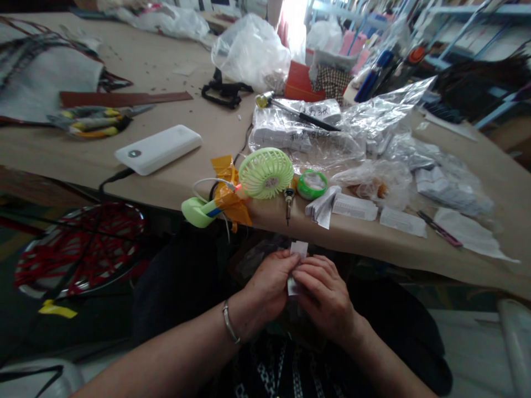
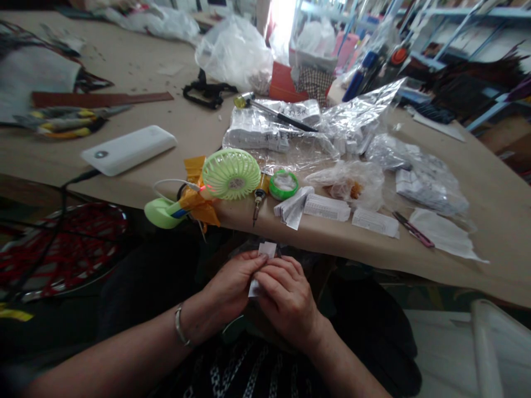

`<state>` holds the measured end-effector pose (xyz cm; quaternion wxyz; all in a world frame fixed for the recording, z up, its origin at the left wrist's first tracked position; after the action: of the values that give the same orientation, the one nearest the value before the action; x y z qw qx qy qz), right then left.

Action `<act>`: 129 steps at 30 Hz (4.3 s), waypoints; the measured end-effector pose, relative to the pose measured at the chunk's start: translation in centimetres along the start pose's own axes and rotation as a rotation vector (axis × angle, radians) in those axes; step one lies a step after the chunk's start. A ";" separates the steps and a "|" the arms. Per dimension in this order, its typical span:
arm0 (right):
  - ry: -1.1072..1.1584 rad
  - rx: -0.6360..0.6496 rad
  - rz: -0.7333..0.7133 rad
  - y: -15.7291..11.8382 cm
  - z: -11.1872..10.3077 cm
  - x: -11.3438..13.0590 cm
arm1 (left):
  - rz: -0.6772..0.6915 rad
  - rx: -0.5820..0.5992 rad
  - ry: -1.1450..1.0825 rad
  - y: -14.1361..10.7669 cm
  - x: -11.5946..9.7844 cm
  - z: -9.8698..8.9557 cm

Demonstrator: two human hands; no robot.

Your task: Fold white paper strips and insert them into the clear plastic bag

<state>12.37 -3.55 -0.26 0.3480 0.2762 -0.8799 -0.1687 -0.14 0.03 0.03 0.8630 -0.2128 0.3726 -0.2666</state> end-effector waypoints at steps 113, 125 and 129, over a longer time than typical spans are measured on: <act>0.359 -0.079 0.523 7.5 1.8 -1.6 | 0.828 -0.006 1.045 0.6 -5.7 -1.8; 0.333 -0.095 0.501 7.6 2.0 -2.0 | 0.906 -0.026 1.100 1.0 -5.9 -1.7; 0.333 -0.111 0.500 7.8 2.0 -2.0 | 0.903 -0.039 1.086 1.0 -5.8 -1.7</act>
<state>9.26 4.00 1.10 0.5326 0.0554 -0.8409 -0.0782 -4.48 4.08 1.44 0.5773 0.1105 0.8071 0.0559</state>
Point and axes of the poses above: each hand's wrist, its own y-axis towards the middle knuckle, its own z-axis out of the palm, x = y × z, the point moved 1 cm from there along y, towards the middle knuckle, and after that the axes turned 4 degrees about z, right-handed, at the moved point
